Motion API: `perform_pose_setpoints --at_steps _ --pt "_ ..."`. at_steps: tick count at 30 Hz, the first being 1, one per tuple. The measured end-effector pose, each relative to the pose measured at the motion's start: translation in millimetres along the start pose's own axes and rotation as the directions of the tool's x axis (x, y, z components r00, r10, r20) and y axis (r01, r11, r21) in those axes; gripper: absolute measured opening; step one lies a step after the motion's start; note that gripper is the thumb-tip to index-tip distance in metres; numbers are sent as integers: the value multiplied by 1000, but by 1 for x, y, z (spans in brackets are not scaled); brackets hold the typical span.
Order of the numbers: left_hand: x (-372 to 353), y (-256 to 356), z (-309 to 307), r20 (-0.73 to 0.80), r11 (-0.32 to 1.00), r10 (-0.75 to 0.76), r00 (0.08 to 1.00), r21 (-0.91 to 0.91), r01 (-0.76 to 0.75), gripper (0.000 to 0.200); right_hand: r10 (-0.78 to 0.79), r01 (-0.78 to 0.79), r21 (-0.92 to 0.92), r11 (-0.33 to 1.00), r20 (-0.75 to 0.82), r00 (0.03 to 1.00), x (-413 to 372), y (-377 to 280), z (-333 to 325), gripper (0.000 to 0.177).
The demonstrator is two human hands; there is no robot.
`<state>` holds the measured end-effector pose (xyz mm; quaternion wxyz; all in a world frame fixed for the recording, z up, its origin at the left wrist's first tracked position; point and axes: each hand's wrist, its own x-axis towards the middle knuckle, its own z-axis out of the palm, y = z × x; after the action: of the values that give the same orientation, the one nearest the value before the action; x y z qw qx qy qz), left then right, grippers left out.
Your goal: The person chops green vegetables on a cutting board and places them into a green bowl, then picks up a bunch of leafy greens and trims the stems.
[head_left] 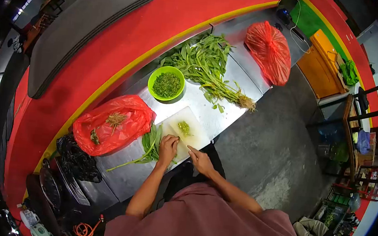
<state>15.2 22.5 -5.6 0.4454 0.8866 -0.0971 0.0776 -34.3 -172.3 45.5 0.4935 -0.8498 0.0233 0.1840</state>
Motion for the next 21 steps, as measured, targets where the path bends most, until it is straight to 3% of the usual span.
perform_pose_setpoints --at_steps 9,13,17,21 --pt "5 6 -2 -1 999 -13 1000 30 13 10 -68 64 -114 991 -34 997 17 9 12 40" --pt "4 7 -3 -22 1000 -12 1000 18 13 10 27 -23 -142 990 25 999 20 5 7 40" --pt "0 7 1 -59 999 -45 997 25 46 11 17 -12 -105 994 42 999 9 0 -9 39" --pt "-1 10 2 -86 999 -40 995 4 41 10 -67 69 -167 984 20 998 8 8 -9 39"
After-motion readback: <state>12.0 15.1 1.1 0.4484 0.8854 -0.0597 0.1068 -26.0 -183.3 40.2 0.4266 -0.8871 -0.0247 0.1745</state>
